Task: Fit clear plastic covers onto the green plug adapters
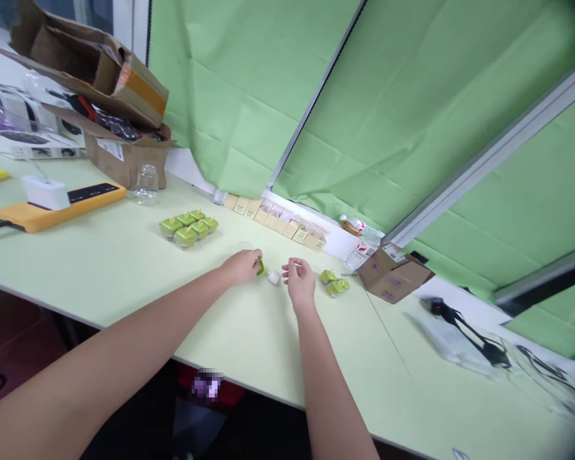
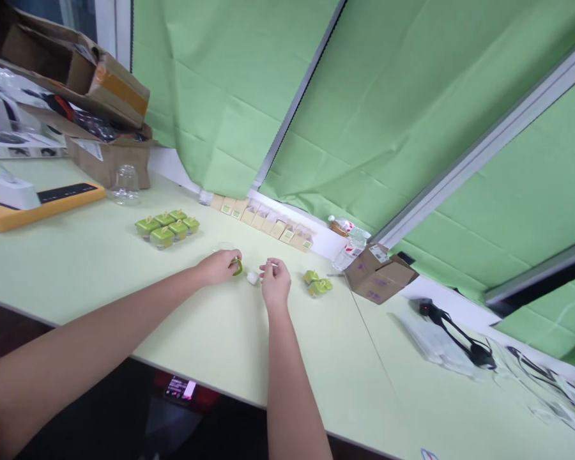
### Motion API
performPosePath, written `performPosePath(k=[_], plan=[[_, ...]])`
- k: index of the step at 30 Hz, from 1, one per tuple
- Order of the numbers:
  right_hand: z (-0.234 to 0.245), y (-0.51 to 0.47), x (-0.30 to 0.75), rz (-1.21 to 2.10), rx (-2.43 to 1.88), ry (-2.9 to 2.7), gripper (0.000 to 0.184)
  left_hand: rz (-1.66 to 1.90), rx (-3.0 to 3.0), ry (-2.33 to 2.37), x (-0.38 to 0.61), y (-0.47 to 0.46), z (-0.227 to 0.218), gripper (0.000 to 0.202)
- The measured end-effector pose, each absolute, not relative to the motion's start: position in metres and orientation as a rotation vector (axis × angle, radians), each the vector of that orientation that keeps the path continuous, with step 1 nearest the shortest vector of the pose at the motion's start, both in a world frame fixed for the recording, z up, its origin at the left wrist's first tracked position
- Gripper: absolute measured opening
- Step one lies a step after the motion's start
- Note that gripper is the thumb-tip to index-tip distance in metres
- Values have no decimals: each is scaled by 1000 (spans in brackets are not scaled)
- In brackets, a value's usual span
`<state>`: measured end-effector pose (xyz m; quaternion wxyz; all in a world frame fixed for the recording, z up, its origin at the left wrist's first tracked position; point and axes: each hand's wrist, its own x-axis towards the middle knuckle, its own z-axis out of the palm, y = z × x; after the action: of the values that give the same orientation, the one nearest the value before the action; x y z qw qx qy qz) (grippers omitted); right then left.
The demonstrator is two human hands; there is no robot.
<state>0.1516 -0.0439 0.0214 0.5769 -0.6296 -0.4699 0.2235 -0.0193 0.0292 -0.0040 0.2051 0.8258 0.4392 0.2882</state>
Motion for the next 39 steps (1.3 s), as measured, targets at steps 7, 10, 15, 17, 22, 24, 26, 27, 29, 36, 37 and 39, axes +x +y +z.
performPosePath(k=[7, 10, 15, 17, 22, 24, 26, 27, 29, 36, 37, 39], plan=[[19, -45, 151, 316, -1603, -1163, 16, 808, 2457, 1224, -22, 29, -6, 22], [19, -44, 152, 276, -1623, -1167, 15, 825, 2477, 1217, -22, 29, -6, 25], [16, -42, 153, 206, -1616, -1185, 17, 832, 2482, 1187, -21, 32, -6, 25], [16, -42, 153, 174, -1628, -1191, 19, 848, 2464, 1192, -21, 33, -7, 24], [18, -43, 152, 165, -1617, -1204, 19, 896, 2389, 1214, -20, 34, -9, 25], [18, -43, 152, 170, -1606, -1198, 20, 887, 2367, 1204, -20, 34, -7, 26], [17, -43, 153, 180, -1589, -1197, 23, 881, 2344, 1189, -20, 32, -4, 27], [17, -42, 153, 186, -1578, -1202, 23, 879, 2337, 1182, -20, 31, -2, 28], [17, -42, 153, 191, -1560, -1216, 23, 855, 2334, 1171, -21, 29, 2, 30], [15, -39, 152, 226, -1513, -1198, 23, 697, 2454, 1080, -25, 25, 3, 60], [15, -39, 151, 243, -1497, -1192, 23, 702, 2465, 1096, -25, 25, 2, 59], [15, -39, 150, 256, -1464, -1187, 23, 730, 2463, 1123, -24, 26, 2, 50]])
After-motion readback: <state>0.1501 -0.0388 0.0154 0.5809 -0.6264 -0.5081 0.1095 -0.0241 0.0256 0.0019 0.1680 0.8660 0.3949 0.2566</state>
